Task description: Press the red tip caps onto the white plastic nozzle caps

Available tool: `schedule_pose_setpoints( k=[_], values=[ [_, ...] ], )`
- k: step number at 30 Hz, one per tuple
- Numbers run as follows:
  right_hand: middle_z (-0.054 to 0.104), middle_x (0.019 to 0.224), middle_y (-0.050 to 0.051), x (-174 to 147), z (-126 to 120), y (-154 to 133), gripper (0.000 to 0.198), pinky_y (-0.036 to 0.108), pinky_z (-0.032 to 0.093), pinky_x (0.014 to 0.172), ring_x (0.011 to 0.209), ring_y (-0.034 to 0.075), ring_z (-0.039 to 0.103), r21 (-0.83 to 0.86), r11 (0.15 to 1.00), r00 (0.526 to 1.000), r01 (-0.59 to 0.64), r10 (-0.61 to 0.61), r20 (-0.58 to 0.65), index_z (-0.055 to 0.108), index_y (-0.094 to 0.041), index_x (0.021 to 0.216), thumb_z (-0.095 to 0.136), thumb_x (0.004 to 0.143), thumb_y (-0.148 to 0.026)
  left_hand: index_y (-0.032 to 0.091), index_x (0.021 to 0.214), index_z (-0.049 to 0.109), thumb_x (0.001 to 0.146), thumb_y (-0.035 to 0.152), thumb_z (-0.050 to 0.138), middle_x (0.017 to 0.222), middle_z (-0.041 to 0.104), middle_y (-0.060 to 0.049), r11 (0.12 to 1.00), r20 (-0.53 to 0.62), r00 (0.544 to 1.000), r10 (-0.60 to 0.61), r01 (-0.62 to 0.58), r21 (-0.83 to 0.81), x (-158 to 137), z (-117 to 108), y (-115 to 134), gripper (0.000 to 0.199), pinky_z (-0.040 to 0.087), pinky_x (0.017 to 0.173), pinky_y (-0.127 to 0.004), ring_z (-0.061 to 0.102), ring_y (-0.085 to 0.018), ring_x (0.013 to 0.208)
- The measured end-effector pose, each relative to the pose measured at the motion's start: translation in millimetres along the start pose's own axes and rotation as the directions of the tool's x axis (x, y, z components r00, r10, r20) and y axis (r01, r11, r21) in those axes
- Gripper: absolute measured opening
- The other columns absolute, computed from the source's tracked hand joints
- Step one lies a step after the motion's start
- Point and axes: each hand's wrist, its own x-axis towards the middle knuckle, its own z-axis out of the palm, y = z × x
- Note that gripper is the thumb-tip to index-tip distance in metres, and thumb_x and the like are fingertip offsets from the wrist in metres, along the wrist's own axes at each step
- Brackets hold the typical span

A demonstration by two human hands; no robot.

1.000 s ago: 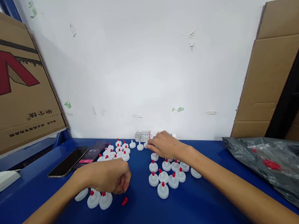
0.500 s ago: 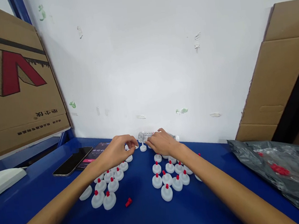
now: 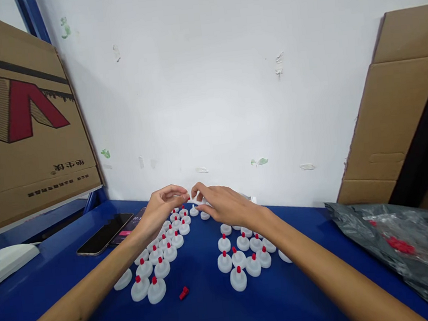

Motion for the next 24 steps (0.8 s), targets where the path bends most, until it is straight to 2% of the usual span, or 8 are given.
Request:
schedule_pose_setpoints(
  k=[5, 11, 18, 24],
  values=[
    [0.071, 0.114, 0.006, 0.8, 1.6, -4.4, 0.023, 0.033, 0.050, 0.078, 0.096, 0.020, 0.068, 0.041, 0.999, 0.999, 0.017, -0.016, -0.032, 0.047, -0.027, 0.124, 0.054, 0.104, -0.033, 0.016, 0.093, 0.072, 0.073, 0.039, 0.087, 0.097, 0.073, -0.006, 0.986, 0.068, 0.997, -0.045, 0.055, -0.154, -0.7, 1.6, -3.3, 0.034, 0.051, 0.082, -0.031, 0.069, -0.022, 0.094],
    [0.069, 0.120, 0.007, 1.6, 1.5, -4.9, 0.016, 0.035, 0.050, 0.084, 0.104, 0.022, 0.067, 0.067, 0.997, 0.995, 0.036, -0.029, -0.098, 0.048, -0.026, 0.118, 0.054, 0.103, -0.030, 0.014, 0.093, 0.072, 0.071, 0.039, 0.089, 0.091, 0.073, -0.005, 0.966, 0.052, 0.995, -0.085, 0.095, -0.240, -1.5, 1.7, 1.8, 0.037, 0.053, 0.086, -0.033, 0.071, -0.019, 0.084],
    [0.068, 0.125, 0.006, 2.6, 6.4, 1.1, 0.021, 0.035, 0.051, 0.083, 0.104, 0.022, 0.069, 0.061, 0.997, 0.991, 0.044, -0.036, -0.126, 0.045, -0.029, 0.124, 0.051, 0.104, -0.029, 0.013, 0.097, 0.076, 0.072, 0.039, 0.088, 0.095, 0.077, -0.009, 0.976, 0.056, 0.996, -0.077, 0.086, -0.199, -1.0, 0.9, 4.4, 0.038, 0.056, 0.090, -0.038, 0.074, -0.023, 0.089],
    [0.068, 0.111, 0.006, 2.9, 4.8, 0.7, 0.016, 0.032, 0.047, 0.074, 0.091, 0.021, 0.066, 0.011, 1.000, 0.991, 0.024, -0.023, -0.129, 0.046, -0.027, 0.122, 0.046, 0.106, -0.029, 0.012, 0.092, 0.077, 0.077, 0.048, 0.083, 0.086, 0.079, -0.010, 0.994, 0.133, 0.990, -0.053, 0.066, -0.092, -0.4, -3.4, 5.6, 0.040, 0.058, 0.086, -0.037, 0.075, -0.025, 0.086]
  ],
)
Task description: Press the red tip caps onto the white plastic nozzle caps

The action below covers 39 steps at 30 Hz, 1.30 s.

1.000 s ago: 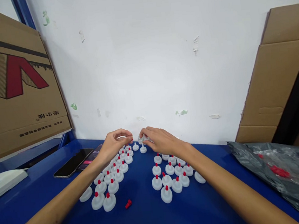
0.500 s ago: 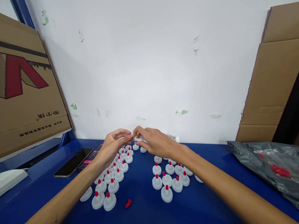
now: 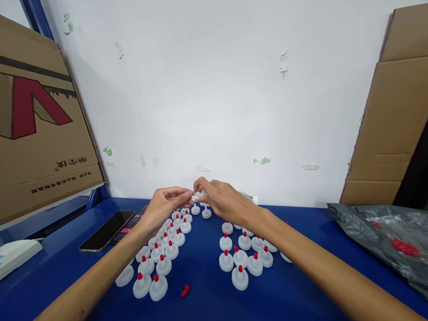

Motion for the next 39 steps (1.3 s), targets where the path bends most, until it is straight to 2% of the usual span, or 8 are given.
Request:
schedule_pose_setpoints(
  k=[4, 12, 25, 30, 34, 36, 37, 39],
  values=[
    [0.068, 0.105, 0.005, -1, 1, 0, 0.018, 0.029, 0.046, 0.071, 0.089, 0.020, 0.065, -0.026, 1.000, 0.999, 0.013, -0.013, 0.033, 0.047, -0.027, 0.121, 0.046, 0.105, -0.021, 0.013, 0.087, 0.075, 0.080, 0.053, 0.076, 0.082, 0.079, -0.012, 0.991, 0.087, 0.996, 0.024, -0.035, 0.129, 3, -1, -5, 0.041, 0.058, 0.075, -0.035, 0.076, -0.027, 0.084],
    [0.067, 0.105, 0.008, 0, 21, 6, 0.039, 0.033, 0.048, 0.083, 0.108, 0.023, 0.062, -0.113, 0.992, 0.995, 0.048, -0.037, 0.098, 0.052, -0.023, 0.116, 0.044, 0.089, 0.003, 0.016, 0.074, 0.073, 0.087, 0.045, 0.062, 0.068, 0.075, -0.006, 0.953, 0.096, 0.994, 0.056, -0.082, 0.293, 2, 6, -16, 0.034, 0.051, 0.062, -0.030, 0.071, -0.023, 0.068],
    [0.063, 0.092, 0.006, 1, 13, 2, 0.027, 0.031, 0.043, 0.075, 0.096, 0.023, 0.055, -0.182, 0.978, 0.990, 0.100, -0.079, 0.120, 0.053, -0.023, 0.107, 0.043, 0.096, -0.001, 0.015, 0.072, 0.066, 0.093, 0.055, 0.050, 0.062, 0.071, -0.008, 0.924, 0.213, 0.974, 0.072, -0.145, 0.354, 6, 2, -15, 0.048, 0.044, 0.056, -0.027, 0.062, -0.017, 0.056],
    [0.067, 0.098, 0.004, 0, 10, 5, 0.022, 0.030, 0.044, 0.075, 0.092, 0.019, 0.058, -0.180, 0.978, 0.980, 0.108, -0.073, 0.187, 0.053, -0.023, 0.112, 0.048, 0.099, -0.006, 0.016, 0.075, 0.067, 0.098, 0.045, 0.045, 0.069, 0.070, -0.006, 0.822, 0.179, 0.977, 0.119, -0.198, 0.534, 4, 3, -11, 0.043, 0.037, 0.056, -0.028, 0.058, -0.018, 0.060],
    [0.067, 0.109, 0.005, -4, 10, 17, 0.021, 0.031, 0.051, 0.075, 0.089, 0.017, 0.063, -0.216, 0.976, 0.972, 0.042, 0.010, 0.233, 0.056, -0.020, 0.122, 0.050, 0.103, -0.016, 0.019, 0.067, 0.064, 0.096, 0.037, 0.051, 0.064, 0.064, -0.003, 0.710, 0.190, 0.971, 0.145, -0.236, 0.664, -7, 6, -2, 0.037, 0.030, 0.057, -0.030, 0.050, -0.017, 0.057],
    [0.067, 0.113, 0.006, -5, 10, 27, 0.022, 0.035, 0.055, 0.080, 0.092, 0.018, 0.066, -0.246, 0.969, 0.966, -0.002, 0.065, 0.250, 0.060, -0.018, 0.123, 0.056, 0.103, -0.026, 0.019, 0.066, 0.065, 0.094, 0.037, 0.056, 0.064, 0.065, -0.002, 0.672, 0.316, 0.947, 0.062, -0.274, 0.688, -13, 6, 6, 0.034, 0.032, 0.057, -0.029, 0.052, -0.016, 0.057],
    [0.067, 0.114, 0.006, -6, 10, 33, 0.024, 0.038, 0.057, 0.083, 0.095, 0.019, 0.067, -0.262, 0.965, 0.962, -0.021, 0.091, 0.259, 0.062, -0.017, 0.122, 0.060, 0.102, -0.031, 0.020, 0.070, 0.067, 0.093, 0.039, 0.059, 0.066, 0.067, -0.001, 0.666, 0.406, 0.913, -0.027, -0.287, 0.689, -17, 5, 10, 0.031, 0.034, 0.056, -0.028, 0.054, -0.016, 0.057],
    [0.067, 0.118, 0.007, -7, 11, 43, 0.029, 0.042, 0.058, 0.087, 0.100, 0.020, 0.067, -0.291, 0.955, 0.951, -0.055, 0.138, 0.276, 0.064, -0.017, 0.121, 0.063, 0.101, -0.037, 0.022, 0.082, 0.073, 0.088, 0.044, 0.068, 0.072, 0.071, 0.001, 0.666, 0.552, 0.797, -0.246, -0.275, 0.694, -23, 3, 19, 0.023, 0.038, 0.055, -0.026, 0.060, -0.015, 0.059]
  ],
)
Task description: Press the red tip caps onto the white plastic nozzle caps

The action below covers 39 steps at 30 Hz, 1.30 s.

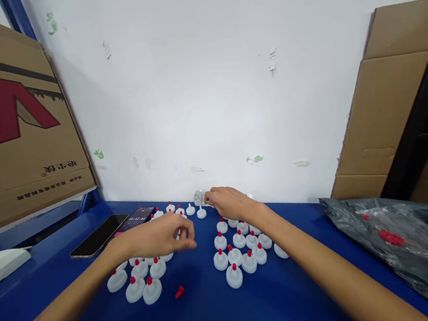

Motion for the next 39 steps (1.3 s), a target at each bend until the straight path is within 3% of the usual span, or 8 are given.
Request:
schedule_pose_setpoints(
  k=[4, 8, 11, 16, 21, 30, 34, 39],
  values=[
    [0.066, 0.124, 0.008, 0, 7, 11, 0.032, 0.044, 0.058, 0.090, 0.105, 0.022, 0.067, -0.027, 0.999, 0.996, -0.040, 0.042, 0.084, 0.063, -0.018, 0.125, 0.064, 0.100, -0.038, 0.026, 0.101, 0.075, 0.072, 0.044, 0.085, 0.078, 0.076, 0.003, 0.990, 0.353, 0.926, -0.136, 0.142, 0.009, -14, -2, 15, 0.036, 0.040, 0.046, -0.023, 0.063, -0.015, 0.056],
    [0.068, 0.120, 0.007, -2, 12, 11, 0.030, 0.042, 0.059, 0.087, 0.100, 0.020, 0.068, -0.050, 0.997, 0.985, -0.061, 0.068, 0.160, 0.065, -0.018, 0.122, 0.063, 0.101, -0.038, 0.025, 0.096, 0.073, 0.066, 0.035, 0.090, 0.070, 0.073, 0.005, 0.973, 0.481, 0.851, -0.211, 0.228, 0.023, -16, 6, 28, 0.036, 0.039, 0.043, -0.021, 0.062, -0.015, 0.049],
    [0.068, 0.119, 0.007, -2, 11, 8, 0.029, 0.041, 0.059, 0.086, 0.099, 0.020, 0.068, -0.071, 0.993, 0.987, -0.091, 0.100, 0.128, 0.065, -0.018, 0.121, 0.063, 0.101, -0.038, 0.024, 0.084, 0.067, 0.066, 0.025, 0.090, 0.052, 0.062, 0.009, 0.964, 0.511, 0.821, -0.256, 0.257, 0.070, -11, 15, 31, 0.029, 0.042, 0.049, -0.021, 0.062, -0.015, 0.051],
    [0.065, 0.128, 0.009, 3, 16, -4, 0.034, 0.048, 0.056, 0.095, 0.111, 0.024, 0.066, -0.037, 0.999, 0.999, -0.039, 0.039, 0.006, 0.062, -0.019, 0.129, 0.063, 0.101, -0.038, 0.023, 0.074, 0.062, 0.077, 0.018, 0.079, 0.048, 0.058, 0.008, 0.968, 0.482, 0.848, -0.221, 0.253, -0.001, -6, 22, 27, 0.018, 0.041, 0.053, -0.021, 0.065, -0.015, 0.056],
    [0.057, 0.145, 0.011, 9, 36, -12, 0.041, 0.056, 0.048, 0.107, 0.129, 0.029, 0.058, 0.063, 0.994, 0.996, 0.093, -0.093, -0.003, 0.058, -0.020, 0.138, 0.063, 0.100, -0.036, 0.023, 0.075, 0.063, 0.080, 0.018, 0.074, 0.046, 0.057, 0.008, 0.978, 0.437, 0.881, -0.183, 0.208, -0.009, -3, 23, 16, 0.013, 0.040, 0.049, -0.022, 0.059, -0.015, 0.048],
    [0.064, 0.132, 0.010, 12, 39, -7, 0.035, 0.050, 0.053, 0.100, 0.117, 0.025, 0.064, 0.147, 0.984, 0.993, 0.096, -0.106, 0.060, 0.062, -0.020, 0.130, 0.062, 0.101, -0.039, 0.022, 0.072, 0.062, 0.085, 0.028, 0.073, 0.046, 0.056, 0.007, 0.986, 0.356, 0.930, -0.094, 0.135, -0.093, 4, 25, 2, 0.018, 0.039, 0.045, -0.021, 0.054, -0.014, 0.045],
    [0.064, 0.130, 0.009, 12, 35, -10, 0.034, 0.047, 0.055, 0.095, 0.111, 0.024, 0.066, 0.140, 0.988, 0.993, 0.067, -0.081, 0.091, 0.063, -0.019, 0.127, 0.064, 0.100, -0.040, 0.021, 0.074, 0.063, 0.085, 0.034, 0.074, 0.051, 0.057, 0.006, 0.990, 0.255, 0.964, -0.079, 0.105, -0.091, 7, 27, -1, 0.020, 0.039, 0.046, -0.022, 0.055, -0.013, 0.045],
    [0.069, 0.118, 0.007, 8, 19, -15, 0.030, 0.045, 0.056, 0.092, 0.103, 0.021, 0.068, 0.106, 0.994, 0.999, -0.018, 0.014, 0.039, 0.066, -0.018, 0.119, 0.062, 0.101, -0.041, 0.020, 0.081, 0.066, 0.086, 0.036, 0.071, 0.059, 0.063, 0.004, 0.994, 0.028, 0.998, -0.049, 0.052, -0.094, 14, 28, -9, 0.017, 0.041, 0.051, -0.022, 0.058, -0.013, 0.048]
  ],
)
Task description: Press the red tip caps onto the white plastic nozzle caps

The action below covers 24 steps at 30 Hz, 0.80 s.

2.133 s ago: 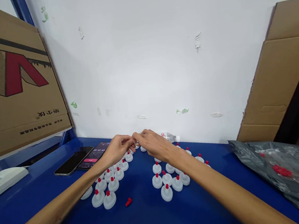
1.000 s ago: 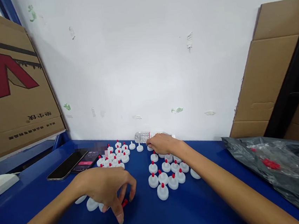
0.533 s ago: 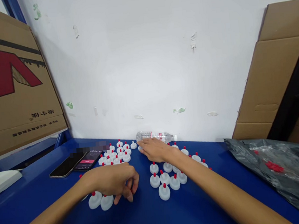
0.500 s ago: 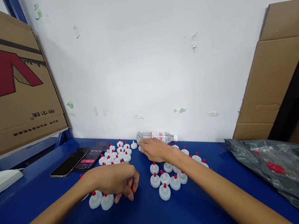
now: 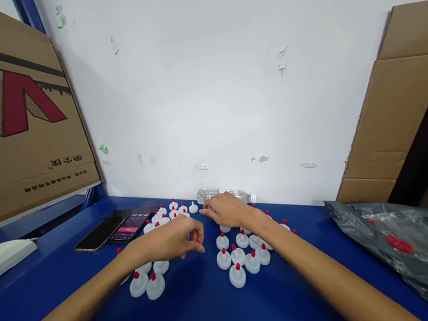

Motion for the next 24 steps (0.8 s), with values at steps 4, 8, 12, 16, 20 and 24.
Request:
schedule_pose_setpoints(
  k=[4, 8, 12, 16, 20, 24],
  values=[
    [0.069, 0.115, 0.006, -2, -12, -3, 0.028, 0.043, 0.057, 0.089, 0.100, 0.021, 0.068, -0.013, 0.999, 0.996, -0.048, 0.047, -0.080, 0.066, -0.017, 0.118, 0.062, 0.101, -0.040, 0.019, 0.083, 0.069, 0.095, 0.032, 0.058, 0.058, 0.062, 0.002, 0.997, -0.160, 0.985, 0.066, -0.059, 0.052, 4, -3, -2, 0.021, 0.043, 0.055, -0.023, 0.059, -0.013, 0.050],
    [0.068, 0.116, 0.007, -4, -16, -5, 0.027, 0.043, 0.057, 0.089, 0.100, 0.020, 0.068, -0.011, 0.999, 0.993, -0.044, 0.042, -0.114, 0.065, -0.018, 0.119, 0.062, 0.101, -0.038, 0.018, 0.080, 0.071, 0.098, 0.032, 0.053, 0.056, 0.064, 0.000, 0.994, -0.143, 0.987, 0.076, -0.064, 0.090, 6, -2, -5, 0.029, 0.042, 0.054, -0.024, 0.058, -0.014, 0.047],
    [0.068, 0.115, 0.006, -4, -15, -7, 0.027, 0.042, 0.057, 0.088, 0.098, 0.020, 0.068, -0.007, 0.999, 0.993, -0.032, 0.031, -0.116, 0.065, -0.018, 0.119, 0.062, 0.101, -0.037, 0.021, 0.089, 0.074, 0.094, 0.028, 0.063, 0.071, 0.073, -0.002, 0.984, -0.197, 0.976, 0.090, -0.057, 0.167, 6, 1, -10, 0.014, 0.040, 0.061, -0.026, 0.067, -0.019, 0.067],
    [0.068, 0.114, 0.006, -4, -13, -6, 0.027, 0.042, 0.057, 0.087, 0.097, 0.020, 0.068, 0.029, 0.999, 0.992, 0.018, -0.015, -0.127, 0.064, -0.018, 0.122, 0.062, 0.101, -0.036, 0.020, 0.081, 0.074, 0.094, 0.032, 0.065, 0.073, 0.073, -0.005, 0.972, -0.293, 0.953, 0.076, -0.005, 0.233, 8, -1, -11, 0.020, 0.036, 0.061, -0.028, 0.067, -0.022, 0.072],
    [0.066, 0.119, 0.007, -2, -14, 0, 0.036, 0.041, 0.056, 0.086, 0.096, 0.020, 0.067, 0.087, 0.994, 0.984, 0.068, -0.052, -0.170, 0.057, -0.018, 0.131, 0.063, 0.099, -0.034, 0.018, 0.085, 0.075, 0.102, 0.028, 0.051, 0.085, 0.074, -0.009, 0.964, -0.414, 0.908, 0.062, 0.053, 0.260, 9, -8, -12, 0.031, 0.039, 0.067, -0.030, 0.067, -0.023, 0.080],
    [0.068, 0.116, 0.006, -2, -19, 2, 0.040, 0.035, 0.052, 0.082, 0.091, 0.019, 0.066, 0.132, 0.986, 0.976, 0.101, -0.072, -0.204, 0.048, -0.022, 0.132, 0.064, 0.096, -0.023, 0.017, 0.106, 0.077, 0.101, 0.022, 0.048, 0.095, 0.076, -0.011, 0.965, -0.521, 0.853, 0.032, 0.109, 0.239, 8, -15, -11, 0.029, 0.044, 0.076, -0.031, 0.069, -0.024, 0.086]
  ],
)
